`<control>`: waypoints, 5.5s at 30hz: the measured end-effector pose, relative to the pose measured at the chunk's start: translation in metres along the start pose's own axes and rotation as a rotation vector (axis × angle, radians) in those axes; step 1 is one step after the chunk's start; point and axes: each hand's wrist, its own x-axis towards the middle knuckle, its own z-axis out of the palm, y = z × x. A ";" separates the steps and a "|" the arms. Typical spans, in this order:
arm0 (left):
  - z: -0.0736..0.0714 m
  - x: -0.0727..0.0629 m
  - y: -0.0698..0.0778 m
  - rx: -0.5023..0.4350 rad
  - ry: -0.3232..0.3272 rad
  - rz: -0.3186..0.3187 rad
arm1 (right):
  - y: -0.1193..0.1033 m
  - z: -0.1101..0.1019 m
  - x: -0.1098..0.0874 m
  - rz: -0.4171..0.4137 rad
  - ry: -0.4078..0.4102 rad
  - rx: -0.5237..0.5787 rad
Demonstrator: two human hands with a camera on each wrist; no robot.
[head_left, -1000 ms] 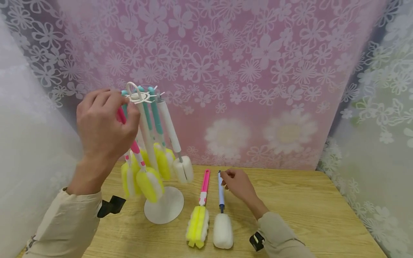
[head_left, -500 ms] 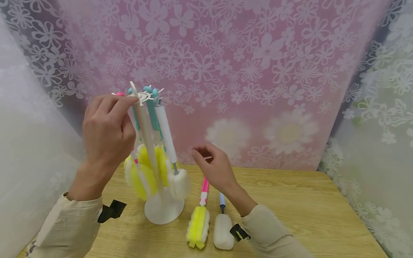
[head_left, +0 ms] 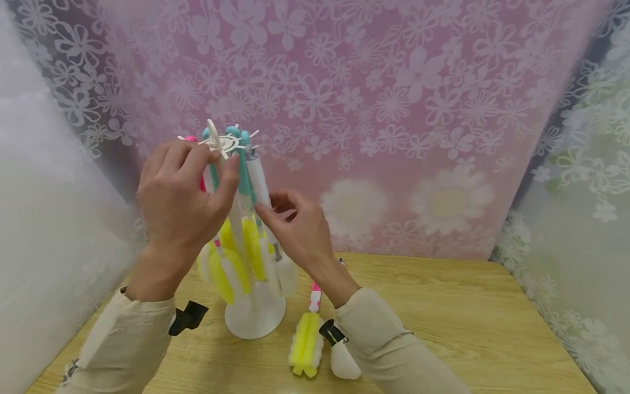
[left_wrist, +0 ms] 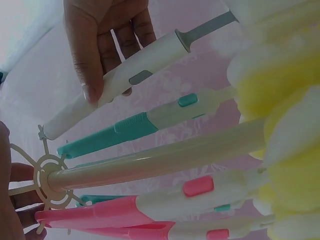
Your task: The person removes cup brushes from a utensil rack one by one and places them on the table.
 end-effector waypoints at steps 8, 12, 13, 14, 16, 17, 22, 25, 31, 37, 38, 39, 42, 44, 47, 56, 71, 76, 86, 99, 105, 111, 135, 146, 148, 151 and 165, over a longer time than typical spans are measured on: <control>0.007 0.003 0.006 0.025 0.040 -0.039 | 0.001 -0.010 0.002 -0.021 0.030 0.113; 0.008 0.001 0.006 0.014 0.052 -0.059 | 0.001 -0.024 0.002 -0.049 0.054 0.141; 0.008 0.001 0.005 0.004 0.057 -0.061 | 0.001 -0.028 0.002 -0.052 0.062 0.142; 0.008 0.000 0.004 -0.002 0.060 -0.061 | 0.002 -0.033 0.003 -0.059 0.070 0.144; 0.008 0.000 0.002 -0.015 0.069 -0.058 | 0.004 -0.043 0.003 -0.060 0.085 0.141; 0.007 0.000 0.002 -0.023 0.074 -0.056 | 0.006 -0.048 0.004 -0.055 0.091 0.139; 0.005 0.000 -0.002 -0.029 0.086 -0.052 | 0.025 -0.077 0.003 0.054 0.096 0.090; 0.004 0.000 -0.003 -0.014 0.080 -0.053 | 0.043 -0.096 -0.001 0.188 0.065 0.040; 0.003 -0.001 -0.004 0.010 0.063 -0.056 | 0.090 -0.121 -0.020 0.452 -0.019 -0.043; 0.004 -0.002 -0.003 0.023 0.060 -0.064 | 0.145 -0.126 -0.051 0.682 -0.109 -0.096; 0.004 -0.002 -0.002 0.022 0.061 -0.065 | 0.154 -0.126 -0.057 0.713 -0.120 -0.102; 0.005 -0.002 -0.002 0.022 0.063 -0.064 | 0.162 -0.126 -0.062 0.738 -0.130 -0.102; 0.007 -0.002 0.000 0.020 0.071 -0.067 | 0.183 -0.125 -0.074 0.791 -0.155 -0.111; 0.008 -0.002 0.001 0.016 0.084 -0.068 | 0.192 -0.125 -0.081 0.812 -0.166 -0.124; 0.010 -0.002 0.004 0.009 0.101 -0.067 | 0.201 -0.125 -0.089 0.844 -0.182 -0.152; 0.012 -0.002 0.005 0.002 0.105 -0.058 | 0.221 -0.112 -0.102 0.839 -0.195 -0.208; 0.011 0.000 0.006 0.027 0.111 -0.038 | 0.215 -0.095 -0.102 0.859 -0.202 -0.220; 0.010 -0.001 0.006 0.055 0.076 -0.029 | 0.215 -0.095 -0.105 0.858 -0.220 -0.280; 0.006 -0.002 0.006 0.048 0.013 -0.064 | 0.206 -0.115 -0.104 0.813 -0.178 -0.213; -0.006 0.004 0.010 0.058 -0.100 0.002 | 0.132 -0.114 -0.060 0.596 -0.251 0.129; -0.011 0.006 0.011 0.068 -0.159 0.045 | 0.071 -0.091 -0.041 0.402 -0.309 0.232; -0.015 0.005 0.008 0.080 -0.195 0.095 | 0.017 -0.062 -0.028 0.261 -0.320 0.346; -0.010 0.001 0.018 0.124 -0.112 0.042 | -0.011 0.011 0.005 0.178 -0.140 0.178; -0.003 0.004 0.023 0.175 -0.089 0.057 | 0.000 0.009 0.008 0.104 -0.136 0.140; -0.003 0.004 0.022 0.184 -0.085 0.055 | -0.001 0.008 0.008 0.097 -0.132 0.149; -0.005 0.004 0.020 0.196 -0.084 0.048 | -0.002 0.005 0.007 0.094 -0.122 0.175; -0.008 0.001 0.015 0.179 -0.028 -0.003 | 0.019 -0.057 0.003 0.056 0.037 0.207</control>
